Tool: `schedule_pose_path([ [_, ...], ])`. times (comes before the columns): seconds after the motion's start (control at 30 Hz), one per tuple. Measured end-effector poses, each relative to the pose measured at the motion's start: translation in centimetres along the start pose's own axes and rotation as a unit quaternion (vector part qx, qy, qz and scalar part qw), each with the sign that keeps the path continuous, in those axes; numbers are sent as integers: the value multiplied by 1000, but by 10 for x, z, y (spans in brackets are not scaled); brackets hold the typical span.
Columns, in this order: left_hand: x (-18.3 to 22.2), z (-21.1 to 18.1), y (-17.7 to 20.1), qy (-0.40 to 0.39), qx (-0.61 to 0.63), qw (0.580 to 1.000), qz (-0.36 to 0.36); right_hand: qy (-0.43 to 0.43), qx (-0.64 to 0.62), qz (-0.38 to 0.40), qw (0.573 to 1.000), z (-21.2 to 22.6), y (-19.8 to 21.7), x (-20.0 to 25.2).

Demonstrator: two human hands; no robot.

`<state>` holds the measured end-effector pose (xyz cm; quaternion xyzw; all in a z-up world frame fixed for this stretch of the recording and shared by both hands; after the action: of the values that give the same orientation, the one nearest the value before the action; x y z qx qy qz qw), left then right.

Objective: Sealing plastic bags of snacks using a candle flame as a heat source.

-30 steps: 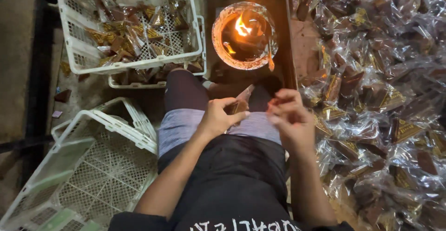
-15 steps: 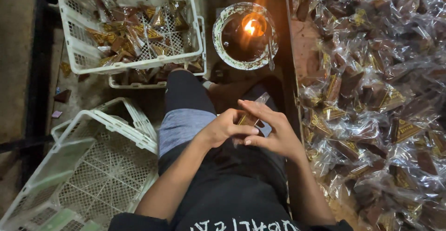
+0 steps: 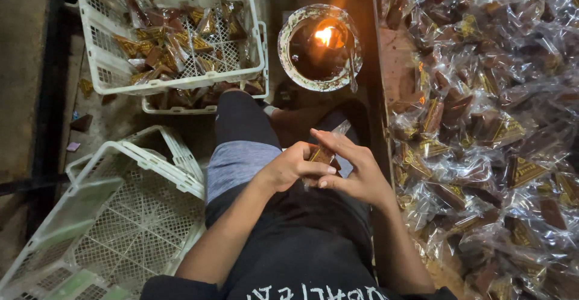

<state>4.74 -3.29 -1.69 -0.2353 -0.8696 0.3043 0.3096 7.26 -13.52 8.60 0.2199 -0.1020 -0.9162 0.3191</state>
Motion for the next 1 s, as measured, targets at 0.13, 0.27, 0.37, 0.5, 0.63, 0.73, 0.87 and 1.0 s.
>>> schedule_pose_path([
  [0.13, 3, -9, -5, 0, 4, 1000, 1, -9, -1, -2, 1000, -2, -1, 3],
  [0.27, 4, -11, -6, 2, 15, 1000, 1, -19, -3, -4, 1000, -4, -1, 5],
  [0.37, 0, -1, -1, 2, 18, 1000, -3, -17, 8, -5, 1000, -4, -1, 4],
  [0.5, -9, 15, 9, 3, 21, 1000, -12, -15, 21, -6, 1000, 0, -1, 2],
  [0.63, -14, 22, 14, 5, 17, 1000, -9, -14, 5, -11, 1000, -5, -3, 4],
  [0.73, -10, 16, 9, 6, 22, 1000, -9, -24, 15, -14, 1000, -6, -3, 6],
  [0.87, -13, 20, 12, 3, 34, 999, -19, -20, 19, -12, 1000, -3, -4, 3],
  [1.0, -11, 20, 12, 1, 28, 999, -16, -17, 15, -13, 1000, -3, -3, 4],
])
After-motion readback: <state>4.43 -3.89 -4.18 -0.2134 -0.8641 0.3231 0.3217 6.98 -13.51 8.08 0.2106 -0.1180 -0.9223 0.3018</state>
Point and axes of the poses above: each hand's wrist, its own x-axis away from the middle knuckle, its own y-axis out of the back of the hand, z = x × y, the point moved 6 cm from there along -x, towards the middle knuckle, and after that the axes turned 8 degrees about y, right-handed, at the moved point
